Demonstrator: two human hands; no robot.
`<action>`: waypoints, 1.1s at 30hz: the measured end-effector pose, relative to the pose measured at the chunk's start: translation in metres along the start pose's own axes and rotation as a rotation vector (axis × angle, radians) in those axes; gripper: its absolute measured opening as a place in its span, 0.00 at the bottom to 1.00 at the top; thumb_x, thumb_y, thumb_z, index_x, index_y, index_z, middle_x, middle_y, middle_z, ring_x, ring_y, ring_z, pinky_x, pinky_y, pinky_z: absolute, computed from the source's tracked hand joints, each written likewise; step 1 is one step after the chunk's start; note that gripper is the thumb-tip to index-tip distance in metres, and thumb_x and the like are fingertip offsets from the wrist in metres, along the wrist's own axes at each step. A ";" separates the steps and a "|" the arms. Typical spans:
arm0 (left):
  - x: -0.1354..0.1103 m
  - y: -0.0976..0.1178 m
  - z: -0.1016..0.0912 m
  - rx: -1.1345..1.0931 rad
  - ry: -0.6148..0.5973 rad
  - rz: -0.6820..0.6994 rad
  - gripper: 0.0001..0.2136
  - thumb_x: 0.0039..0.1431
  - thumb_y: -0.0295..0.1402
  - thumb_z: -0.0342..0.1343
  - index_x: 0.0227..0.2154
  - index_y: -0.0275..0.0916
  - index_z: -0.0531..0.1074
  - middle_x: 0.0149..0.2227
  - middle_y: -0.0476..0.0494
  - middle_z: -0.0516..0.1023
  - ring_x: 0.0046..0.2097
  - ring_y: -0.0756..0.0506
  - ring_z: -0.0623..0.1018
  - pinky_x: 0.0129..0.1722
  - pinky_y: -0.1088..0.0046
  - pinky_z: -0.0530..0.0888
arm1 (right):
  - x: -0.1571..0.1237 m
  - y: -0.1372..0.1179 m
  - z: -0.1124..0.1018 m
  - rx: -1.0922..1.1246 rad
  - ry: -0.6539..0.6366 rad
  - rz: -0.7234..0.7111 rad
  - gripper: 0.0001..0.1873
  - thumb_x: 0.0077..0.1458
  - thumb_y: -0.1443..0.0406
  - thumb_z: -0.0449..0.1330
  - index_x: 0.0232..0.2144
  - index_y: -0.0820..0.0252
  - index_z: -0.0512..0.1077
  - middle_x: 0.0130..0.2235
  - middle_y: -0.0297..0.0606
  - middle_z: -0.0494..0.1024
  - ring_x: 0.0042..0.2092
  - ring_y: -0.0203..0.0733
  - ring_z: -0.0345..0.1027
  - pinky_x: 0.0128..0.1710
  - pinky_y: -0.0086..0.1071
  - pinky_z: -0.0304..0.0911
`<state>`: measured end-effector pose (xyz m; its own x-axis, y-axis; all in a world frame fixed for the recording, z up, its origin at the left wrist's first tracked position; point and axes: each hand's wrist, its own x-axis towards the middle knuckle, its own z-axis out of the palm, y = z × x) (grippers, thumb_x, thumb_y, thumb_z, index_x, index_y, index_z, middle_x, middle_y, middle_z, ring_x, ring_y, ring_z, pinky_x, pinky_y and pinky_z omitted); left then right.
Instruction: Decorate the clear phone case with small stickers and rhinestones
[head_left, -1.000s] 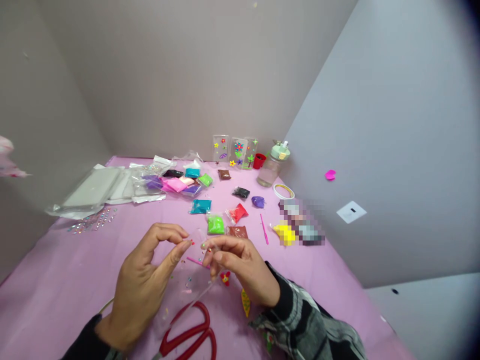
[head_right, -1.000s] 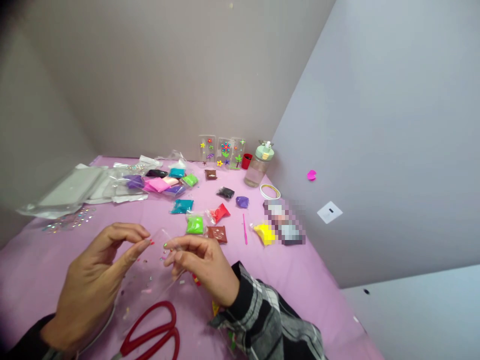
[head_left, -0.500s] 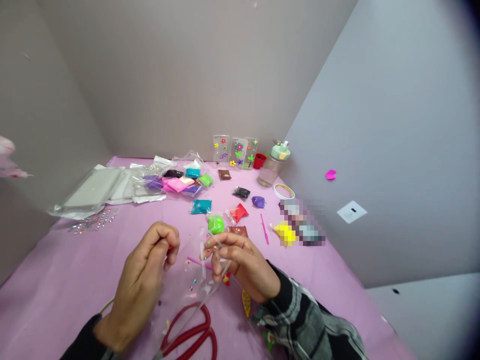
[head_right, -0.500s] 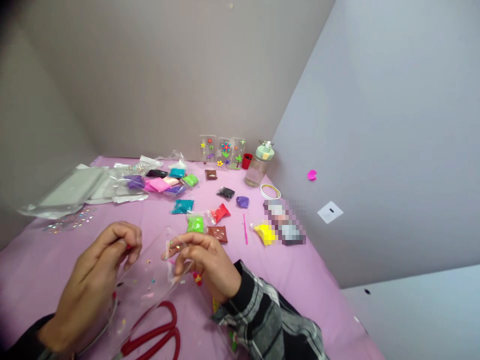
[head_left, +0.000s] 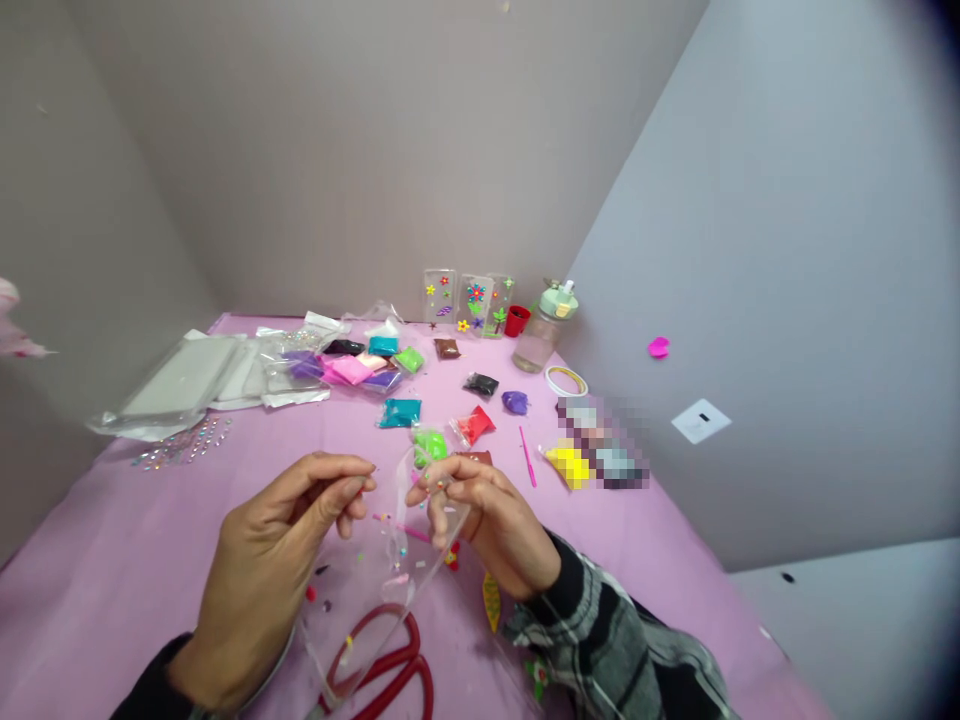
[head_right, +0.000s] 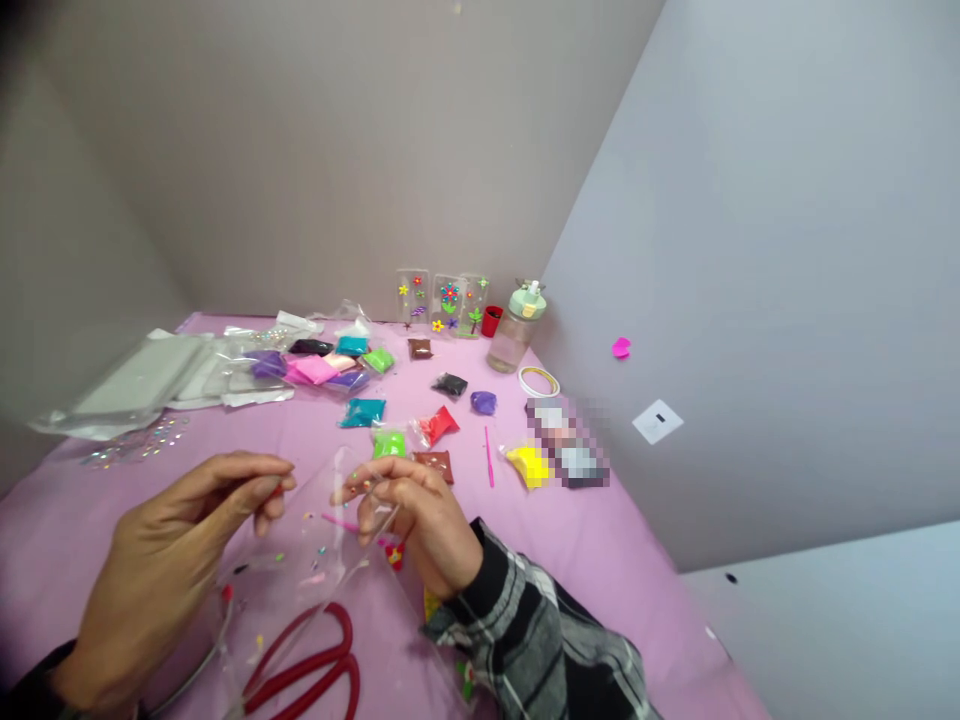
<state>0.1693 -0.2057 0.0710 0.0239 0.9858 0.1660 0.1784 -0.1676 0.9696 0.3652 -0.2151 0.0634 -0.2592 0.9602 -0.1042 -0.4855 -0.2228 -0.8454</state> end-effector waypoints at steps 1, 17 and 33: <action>0.000 0.000 0.000 0.000 -0.008 0.025 0.06 0.57 0.41 0.60 0.34 0.46 0.77 0.30 0.52 0.77 0.31 0.51 0.75 0.31 0.80 0.73 | 0.000 0.000 0.000 -0.004 0.011 -0.005 0.09 0.49 0.67 0.58 0.33 0.64 0.76 0.32 0.41 0.81 0.23 0.32 0.66 0.26 0.27 0.64; -0.007 -0.008 0.008 0.271 0.002 0.369 0.09 0.60 0.36 0.60 0.43 0.47 0.72 0.36 0.53 0.78 0.40 0.49 0.78 0.45 0.73 0.72 | -0.005 0.002 0.006 -0.149 -0.008 -0.064 0.10 0.50 0.67 0.58 0.34 0.62 0.76 0.36 0.41 0.81 0.27 0.34 0.65 0.27 0.29 0.63; -0.006 -0.015 0.014 0.292 -0.084 0.451 0.08 0.61 0.35 0.59 0.43 0.46 0.73 0.38 0.52 0.80 0.41 0.49 0.80 0.44 0.76 0.75 | -0.007 0.005 0.005 -0.389 0.029 -0.081 0.12 0.52 0.60 0.67 0.36 0.61 0.75 0.29 0.31 0.73 0.26 0.31 0.63 0.27 0.27 0.59</action>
<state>0.1804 -0.2089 0.0532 0.2378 0.8157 0.5273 0.3981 -0.5770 0.7131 0.3607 -0.2241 0.0626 -0.2070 0.9775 -0.0394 -0.1495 -0.0714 -0.9862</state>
